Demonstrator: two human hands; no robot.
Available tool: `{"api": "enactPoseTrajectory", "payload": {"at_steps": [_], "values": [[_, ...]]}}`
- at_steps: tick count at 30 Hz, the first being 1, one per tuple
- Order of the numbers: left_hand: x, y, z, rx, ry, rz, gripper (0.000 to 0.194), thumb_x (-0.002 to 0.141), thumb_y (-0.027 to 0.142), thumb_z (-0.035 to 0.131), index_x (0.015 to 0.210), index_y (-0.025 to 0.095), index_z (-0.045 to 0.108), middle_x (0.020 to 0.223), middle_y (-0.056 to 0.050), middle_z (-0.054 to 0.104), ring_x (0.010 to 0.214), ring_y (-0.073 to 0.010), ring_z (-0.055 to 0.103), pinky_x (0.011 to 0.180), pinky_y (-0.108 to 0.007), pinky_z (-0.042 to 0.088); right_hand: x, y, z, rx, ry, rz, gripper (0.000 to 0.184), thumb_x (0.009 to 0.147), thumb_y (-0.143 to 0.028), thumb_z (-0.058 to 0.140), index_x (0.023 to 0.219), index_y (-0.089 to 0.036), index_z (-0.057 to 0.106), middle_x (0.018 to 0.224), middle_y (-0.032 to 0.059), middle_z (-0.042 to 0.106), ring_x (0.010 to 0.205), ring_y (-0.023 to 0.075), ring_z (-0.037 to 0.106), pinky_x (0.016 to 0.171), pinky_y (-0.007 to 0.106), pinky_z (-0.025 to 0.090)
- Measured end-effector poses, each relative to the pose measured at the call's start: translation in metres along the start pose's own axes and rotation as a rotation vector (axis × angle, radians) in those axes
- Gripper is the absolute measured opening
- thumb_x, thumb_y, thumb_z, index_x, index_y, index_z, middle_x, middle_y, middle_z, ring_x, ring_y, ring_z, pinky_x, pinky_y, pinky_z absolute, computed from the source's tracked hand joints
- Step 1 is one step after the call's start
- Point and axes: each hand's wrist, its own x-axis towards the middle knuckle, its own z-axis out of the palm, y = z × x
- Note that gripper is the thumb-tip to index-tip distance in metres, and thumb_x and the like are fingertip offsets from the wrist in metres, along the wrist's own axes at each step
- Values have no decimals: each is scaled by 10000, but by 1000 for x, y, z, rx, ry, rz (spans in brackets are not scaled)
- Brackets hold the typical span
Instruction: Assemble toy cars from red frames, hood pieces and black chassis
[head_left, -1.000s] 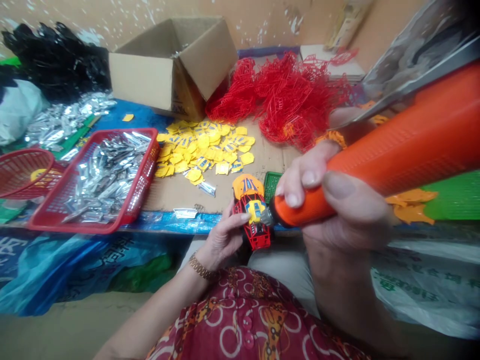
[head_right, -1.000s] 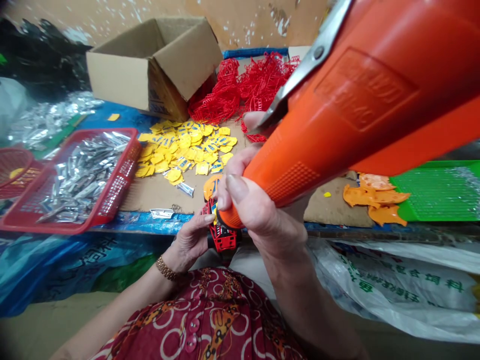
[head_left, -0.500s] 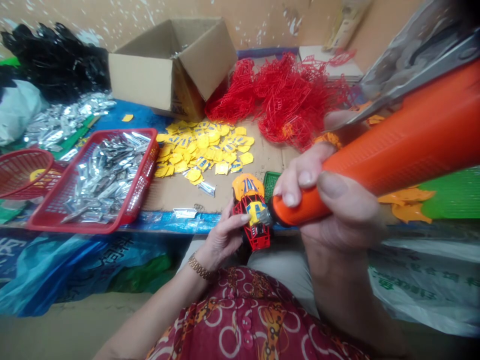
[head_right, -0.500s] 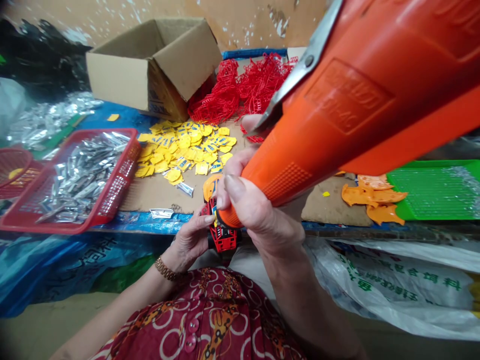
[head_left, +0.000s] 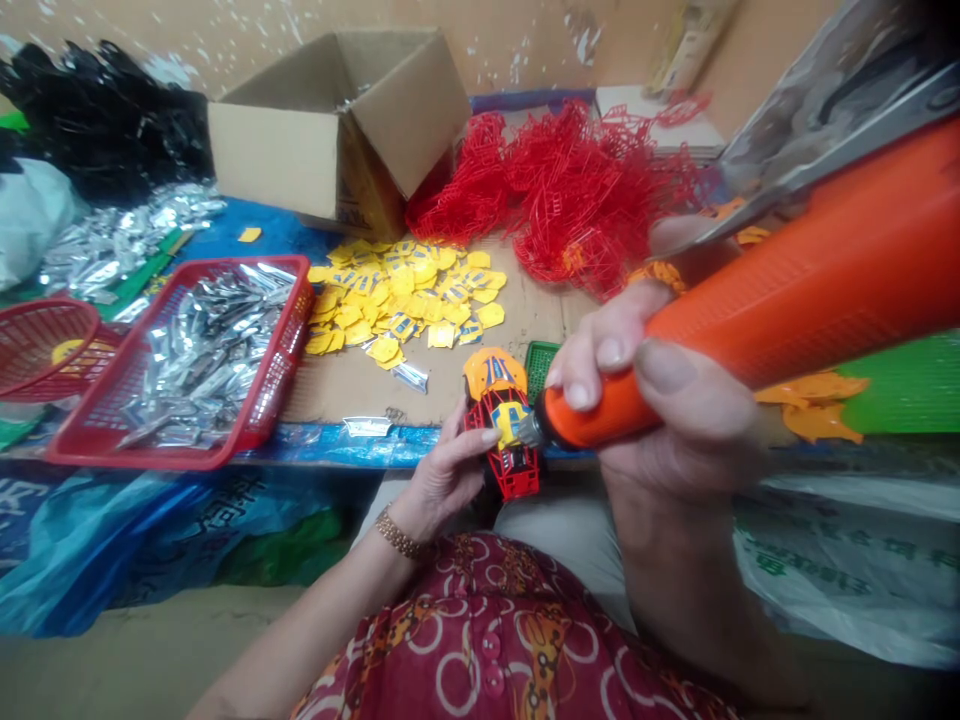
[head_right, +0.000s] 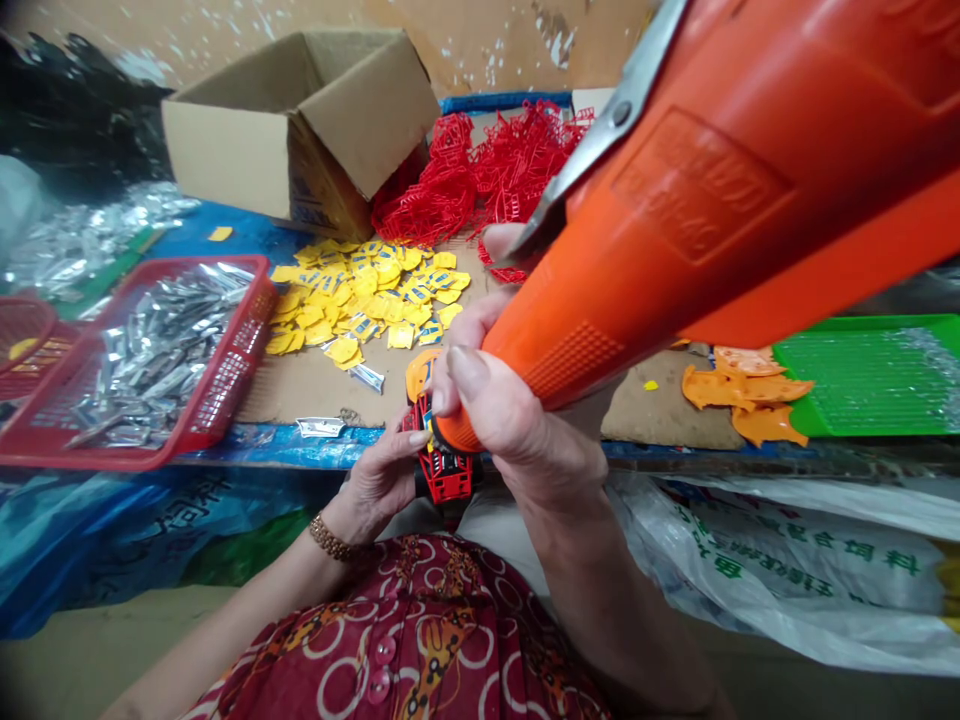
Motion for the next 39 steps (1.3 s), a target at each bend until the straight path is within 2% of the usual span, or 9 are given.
{"api": "enactPoseTrajectory", "payload": {"at_steps": [5,12,16,21,26,29,32,35,39], "values": [[0,-1,-1,11,1,8,670,719,132,746,1352,174,529,1080,-93,744,1008,-270,713,929,-385,564,0,0,-2,-35,-8,30,191,674,-253,822,760,-231,653,605,-75,535,424,74,513,460,264,474],[2,-1,0,24,34,-4,609,670,136,774,1247,152,581,1086,-100,731,1005,-270,709,927,-387,563,-1,0,-4,-24,-14,-8,375,681,-202,803,996,-289,619,635,-91,556,426,90,523,456,266,482],[1,-1,0,22,43,-9,620,661,125,772,1250,158,581,1065,-89,737,959,-251,718,921,-384,567,-3,-2,-5,-23,-15,6,321,742,-150,742,1014,-282,634,648,-80,575,462,84,541,498,253,499],[0,-2,1,42,23,8,692,698,127,750,1350,195,529,1064,-67,744,882,-226,732,853,-353,591,-5,0,-10,-61,-67,-10,309,760,-196,735,1037,-294,640,658,-80,570,476,96,552,523,265,535],[0,-1,2,50,25,23,710,700,113,749,1365,193,514,1087,-75,738,949,-232,724,880,-350,587,-6,-2,-11,-88,-43,12,267,779,-190,717,1017,-279,632,671,-72,576,496,100,557,543,267,533],[-1,-1,3,51,43,25,731,689,110,753,1370,199,505,1106,-76,730,1000,-245,712,920,-370,574,-6,-4,-10,-114,-67,11,212,780,-214,715,961,-265,619,648,-70,548,485,105,534,531,276,528],[-1,-1,3,39,40,26,741,689,106,756,1376,205,498,1100,-71,726,1032,-257,702,952,-393,559,-8,-6,-8,-145,-60,17,98,797,-226,691,819,-246,598,637,-63,520,484,100,509,529,279,520],[-1,-2,2,34,30,35,737,692,107,760,1375,211,502,1097,-71,727,1050,-269,697,962,-402,551,-9,-6,-6,-183,-38,6,155,823,-231,662,707,-237,560,616,-54,497,494,100,493,546,286,508],[-1,-2,3,42,22,38,730,696,112,760,1373,215,508,1104,-76,732,1039,-271,700,941,-397,557,-9,-5,-7,-234,-50,-16,210,819,-314,679,671,-251,543,580,-48,475,482,123,482,527,322,501]]}}
